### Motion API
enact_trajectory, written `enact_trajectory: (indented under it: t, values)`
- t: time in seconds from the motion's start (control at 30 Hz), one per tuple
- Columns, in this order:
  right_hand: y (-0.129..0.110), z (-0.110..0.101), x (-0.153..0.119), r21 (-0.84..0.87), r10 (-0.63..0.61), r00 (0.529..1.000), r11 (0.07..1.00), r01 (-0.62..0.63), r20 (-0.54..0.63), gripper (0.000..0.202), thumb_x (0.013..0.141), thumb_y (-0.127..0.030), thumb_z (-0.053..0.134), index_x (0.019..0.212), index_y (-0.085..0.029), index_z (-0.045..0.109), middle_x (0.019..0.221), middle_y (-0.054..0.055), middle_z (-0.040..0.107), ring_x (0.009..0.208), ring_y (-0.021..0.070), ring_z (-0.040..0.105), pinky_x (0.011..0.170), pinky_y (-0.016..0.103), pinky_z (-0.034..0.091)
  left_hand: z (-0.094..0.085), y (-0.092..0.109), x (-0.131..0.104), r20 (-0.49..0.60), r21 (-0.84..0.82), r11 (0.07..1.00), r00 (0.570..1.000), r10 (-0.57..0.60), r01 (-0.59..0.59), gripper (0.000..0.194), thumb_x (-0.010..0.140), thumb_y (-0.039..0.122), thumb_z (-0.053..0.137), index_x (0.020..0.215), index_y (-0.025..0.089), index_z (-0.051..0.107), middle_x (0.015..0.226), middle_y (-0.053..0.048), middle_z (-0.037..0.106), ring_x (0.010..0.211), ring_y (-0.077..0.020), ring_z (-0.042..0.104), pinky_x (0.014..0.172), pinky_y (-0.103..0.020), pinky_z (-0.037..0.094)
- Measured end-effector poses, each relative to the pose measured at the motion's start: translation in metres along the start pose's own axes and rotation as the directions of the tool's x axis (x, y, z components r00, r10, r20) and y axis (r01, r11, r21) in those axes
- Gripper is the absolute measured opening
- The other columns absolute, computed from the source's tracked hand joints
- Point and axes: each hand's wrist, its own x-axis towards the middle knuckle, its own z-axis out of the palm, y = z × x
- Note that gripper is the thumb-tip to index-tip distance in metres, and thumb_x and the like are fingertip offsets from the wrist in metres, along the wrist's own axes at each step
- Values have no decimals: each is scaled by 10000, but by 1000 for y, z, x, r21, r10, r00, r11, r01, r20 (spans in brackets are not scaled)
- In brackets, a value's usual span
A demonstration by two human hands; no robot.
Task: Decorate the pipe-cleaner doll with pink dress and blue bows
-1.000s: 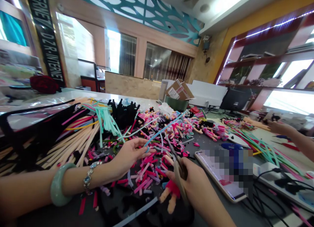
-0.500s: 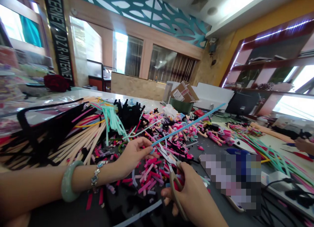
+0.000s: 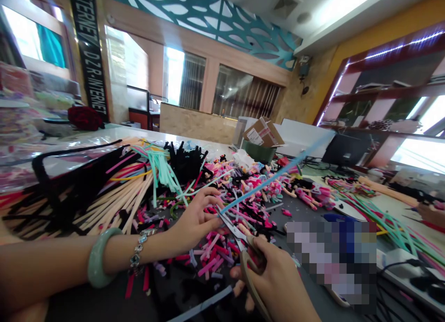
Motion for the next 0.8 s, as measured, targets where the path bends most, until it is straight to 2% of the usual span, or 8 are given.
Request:
enact_trajectory:
  t: [0.07, 0.13, 0.23, 0.3, 0.4, 0.57, 0.8]
  values:
    - [-5, 0, -1, 16, 14, 1000, 1000, -14, 1, 187, 809, -380, 574, 821, -226, 468, 661, -19, 708, 411, 141, 631, 400, 221, 497, -2, 2, 0, 42, 79, 996, 999, 25, -29, 419, 798, 209, 654, 1135, 283, 416, 1125, -36, 502, 661, -99, 665, 651, -272, 580]
    - [-8, 1, -1, 40, 16, 1000, 999, -16, -6, 207, 789, -394, 591, 797, -221, 476, 676, -10, 715, 393, 134, 620, 395, 219, 493, -4, 5, 0, 93, 142, 989, 995, 27, -40, 331, 818, 211, 624, 1104, 257, 464, 1176, -66, 503, 657, -99, 662, 626, -245, 573]
    - [-10, 2, -1, 68, 15, 1000, 998, -13, -18, 224, 755, -401, 612, 762, -219, 482, 693, -2, 719, 393, 142, 626, 384, 225, 490, -6, 8, 1, 177, 211, 973, 983, 54, -92, 154, 852, 197, 561, 1005, 198, 543, 1190, -85, 489, 673, -99, 659, 630, -236, 571]
    - [-9, 2, 0, 77, 21, 1000, 997, -20, -19, 207, 744, -384, 615, 745, -217, 492, 690, -3, 720, 398, 145, 631, 382, 224, 491, -6, 10, 2, 205, 255, 956, 975, 91, -143, 105, 866, 163, 516, 947, 172, 583, 1156, -82, 490, 679, -94, 653, 631, -232, 568]
    - [-6, 2, 1, 87, 26, 999, 996, -24, -23, 160, 746, -349, 608, 773, -215, 524, 677, -7, 718, 407, 145, 637, 376, 214, 489, -6, 12, 3, 208, 272, 948, 972, 112, -167, 144, 866, 118, 481, 908, 153, 615, 1088, -77, 507, 697, -102, 654, 630, -231, 570]
    - [-3, -1, 2, 86, 32, 999, 996, -29, -24, 145, 757, -346, 597, 771, -211, 546, 673, -1, 719, 393, 138, 630, 369, 206, 481, -5, 10, 4, 195, 254, 955, 975, 105, -153, 181, 845, 99, 498, 944, 155, 638, 1102, -84, 510, 727, -125, 665, 656, -266, 594]
    - [-8, 0, -2, -17, 46, 998, 999, -47, -30, 139, 756, -341, 568, 700, -217, 542, 583, -11, 707, 399, 150, 636, 390, 212, 465, -7, 7, 4, 188, 233, 963, 978, 93, -136, 197, 840, 116, 520, 980, 170, 647, 1095, -82, 540, 687, -129, 673, 630, -274, 599]
